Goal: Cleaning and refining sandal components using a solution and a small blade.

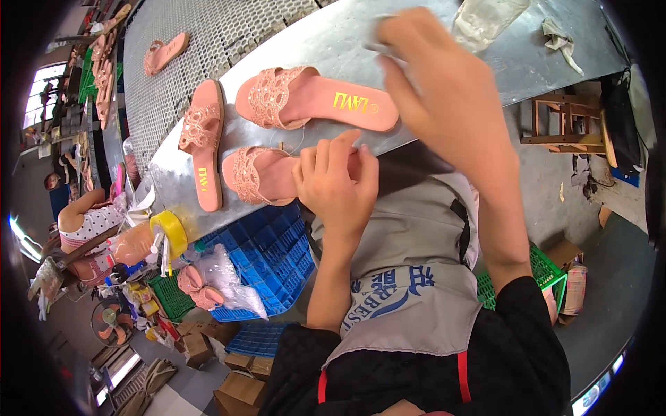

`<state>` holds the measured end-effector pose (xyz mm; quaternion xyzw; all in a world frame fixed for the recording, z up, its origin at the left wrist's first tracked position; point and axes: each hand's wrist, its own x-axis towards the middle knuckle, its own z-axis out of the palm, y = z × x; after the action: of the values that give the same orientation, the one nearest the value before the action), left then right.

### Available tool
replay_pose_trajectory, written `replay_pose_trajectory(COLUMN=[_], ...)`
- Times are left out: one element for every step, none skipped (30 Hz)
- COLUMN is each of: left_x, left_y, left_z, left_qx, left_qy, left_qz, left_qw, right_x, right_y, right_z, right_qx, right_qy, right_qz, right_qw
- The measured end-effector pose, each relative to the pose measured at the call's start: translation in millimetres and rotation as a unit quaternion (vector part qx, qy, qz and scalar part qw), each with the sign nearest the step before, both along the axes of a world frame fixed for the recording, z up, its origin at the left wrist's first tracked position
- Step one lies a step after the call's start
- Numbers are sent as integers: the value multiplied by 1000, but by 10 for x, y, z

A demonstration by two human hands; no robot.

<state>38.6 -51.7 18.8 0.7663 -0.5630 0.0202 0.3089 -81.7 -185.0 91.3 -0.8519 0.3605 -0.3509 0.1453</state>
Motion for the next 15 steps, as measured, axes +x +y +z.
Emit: replay_pose_trajectory(left_x=[0, 2, 2, -1, -3, 8, 18, 51, 115, 281, 359, 413, 445, 492, 547], left_y=[-13, -10, -5, 2, 19, 66, 124, 194, 271, 397, 459, 492, 526, 515, 507], left_z=[13, 31, 50, 77, 107, 119, 160, 229, 319, 415, 507, 613, 695, 758, 743], left_qx=[-4, 4, 11, 6, -8, -24, -28, -58, -88, -24, -26, 30, 86, 129, 130], left_qy=[-6, 11, 29, 25, 153, 275, 272, 302, 330, 121, 120, 22, -75, -100, -99], left_qz=[-2, 6, 15, 15, 29, 52, 57, 34, 8, -76, -74, -103, -129, -135, -131], left_qw=[1000, 1000, 999, 1000, 988, 960, 960, 951, 940, 989, 990, 994, 985, 977, 978], right_x=[-6, -23, -27, -28, -54, -73, -131, -186, -248, -306, -392, -468, -529, -578, -628], right_y=[-103, -189, -235, -206, -177, -152, -101, -23, 83, 201, 362, 501, 597, 674, 758], right_z=[-15, -47, -40, 17, 51, 40, 39, 38, 40, 1, -34, -76, -146, -227, -346], right_qx=[-4, -50, -96, -84, -88, -83, -74, -75, -30, 16, 103, 190, 191, 236, 280], right_qy=[-6, 55, 117, 79, 74, 28, -14, -18, -56, -91, -110, -129, -128, -121, -113], right_qz=[-2, 9, 19, 0, 1, -8, -23, -17, -24, -31, -29, -26, -20, -36, -52], right_qw=[1000, 997, 988, 993, 993, 996, 997, 997, 998, 995, 988, 973, 973, 964, 952])
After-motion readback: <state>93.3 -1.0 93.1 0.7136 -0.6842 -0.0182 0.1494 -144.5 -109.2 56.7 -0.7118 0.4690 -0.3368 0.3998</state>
